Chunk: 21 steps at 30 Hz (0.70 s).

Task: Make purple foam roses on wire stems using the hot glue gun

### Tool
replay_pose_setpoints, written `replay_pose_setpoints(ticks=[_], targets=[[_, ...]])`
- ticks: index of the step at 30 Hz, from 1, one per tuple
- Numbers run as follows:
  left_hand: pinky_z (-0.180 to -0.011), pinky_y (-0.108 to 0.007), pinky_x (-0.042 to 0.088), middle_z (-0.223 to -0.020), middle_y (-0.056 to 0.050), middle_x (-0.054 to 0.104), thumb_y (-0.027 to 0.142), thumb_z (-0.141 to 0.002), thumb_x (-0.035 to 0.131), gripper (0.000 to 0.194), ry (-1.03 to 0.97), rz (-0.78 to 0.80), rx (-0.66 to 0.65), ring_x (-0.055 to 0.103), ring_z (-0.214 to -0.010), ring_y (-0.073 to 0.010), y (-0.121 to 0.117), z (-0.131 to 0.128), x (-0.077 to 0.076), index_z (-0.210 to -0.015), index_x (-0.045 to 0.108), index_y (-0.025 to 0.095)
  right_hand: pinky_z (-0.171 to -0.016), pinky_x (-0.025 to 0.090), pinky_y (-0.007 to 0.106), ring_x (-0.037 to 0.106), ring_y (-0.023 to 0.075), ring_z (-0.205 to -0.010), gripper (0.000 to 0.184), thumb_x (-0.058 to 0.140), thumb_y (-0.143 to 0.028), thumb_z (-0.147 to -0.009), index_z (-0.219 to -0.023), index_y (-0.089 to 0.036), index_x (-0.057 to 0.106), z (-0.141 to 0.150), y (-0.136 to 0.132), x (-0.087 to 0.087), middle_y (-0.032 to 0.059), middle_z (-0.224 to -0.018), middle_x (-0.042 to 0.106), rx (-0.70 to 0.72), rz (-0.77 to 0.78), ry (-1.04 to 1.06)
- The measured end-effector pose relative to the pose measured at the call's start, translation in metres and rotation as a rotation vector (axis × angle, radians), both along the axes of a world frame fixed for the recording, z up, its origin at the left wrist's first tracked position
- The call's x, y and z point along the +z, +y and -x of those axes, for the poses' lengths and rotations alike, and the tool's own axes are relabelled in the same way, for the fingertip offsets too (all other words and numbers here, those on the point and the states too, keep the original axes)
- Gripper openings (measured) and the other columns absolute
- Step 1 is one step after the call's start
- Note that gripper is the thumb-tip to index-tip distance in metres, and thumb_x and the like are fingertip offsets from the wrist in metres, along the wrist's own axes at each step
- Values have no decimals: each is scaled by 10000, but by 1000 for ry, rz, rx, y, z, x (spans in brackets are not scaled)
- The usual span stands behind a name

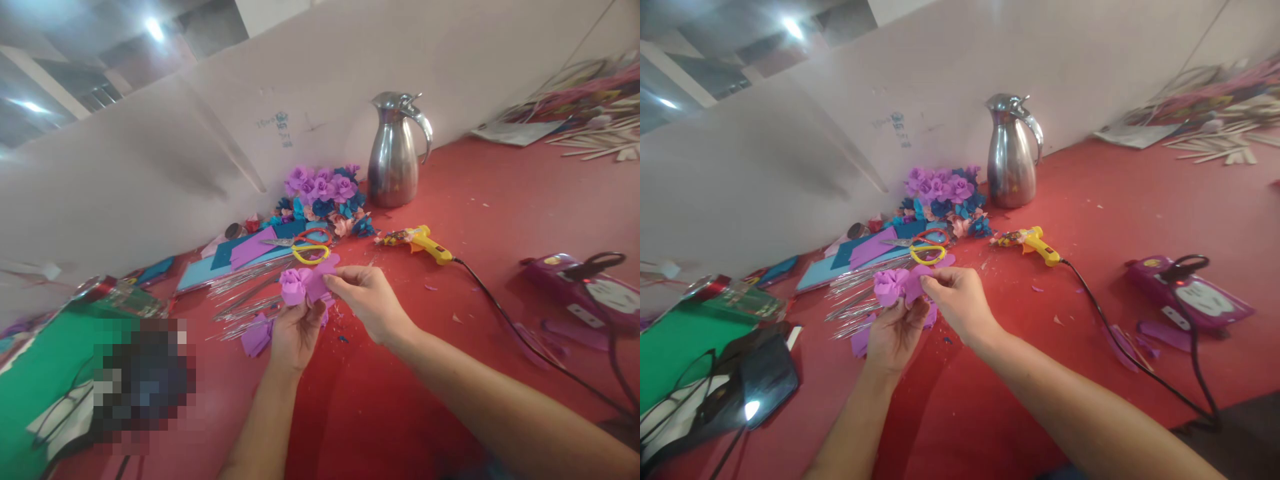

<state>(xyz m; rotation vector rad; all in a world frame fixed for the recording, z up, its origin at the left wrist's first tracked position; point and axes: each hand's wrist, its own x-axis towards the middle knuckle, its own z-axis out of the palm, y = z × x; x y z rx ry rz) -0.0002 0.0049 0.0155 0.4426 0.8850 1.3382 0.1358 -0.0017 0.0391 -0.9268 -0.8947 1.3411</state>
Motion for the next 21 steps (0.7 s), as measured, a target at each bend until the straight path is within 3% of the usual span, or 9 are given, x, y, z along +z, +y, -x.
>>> replay_pose_setpoints(ticks=[8, 14, 21], targets=[[-693, -253, 584, -766, -47, 734, 51, -668, 741, 135, 4, -61, -50, 695, -734, -168, 1, 5, -6, -745, 681, 144, -622, 439, 285, 572, 167, -648, 202, 616, -325, -734, -694, -174, 746, 2, -3, -1, 8, -591, 644, -13, -27, -68], [-663, -244, 594, -750, -37, 736, 22, -591, 761, 246, -7, -53, -35, 698, -705, -169, 0, 2, -3, -790, 693, 149, -637, 432, 276, 570, 159, -659, 191, 606, -298, -731, -659, -168, 725, 3, -5, 2, 7, -607, 645, 3, -2, -34], [-661, -243, 596, -715, -33, 732, 8, -628, 727, 256, -6, -77, -56, 706, -713, -177, 0, 1, -5, -836, 707, 156, -624, 434, 277, 557, 147, -634, 203, 628, -326, -734, -684, -163, 738, 3, -6, 5, 15, -619, 655, 22, 1, 0]])
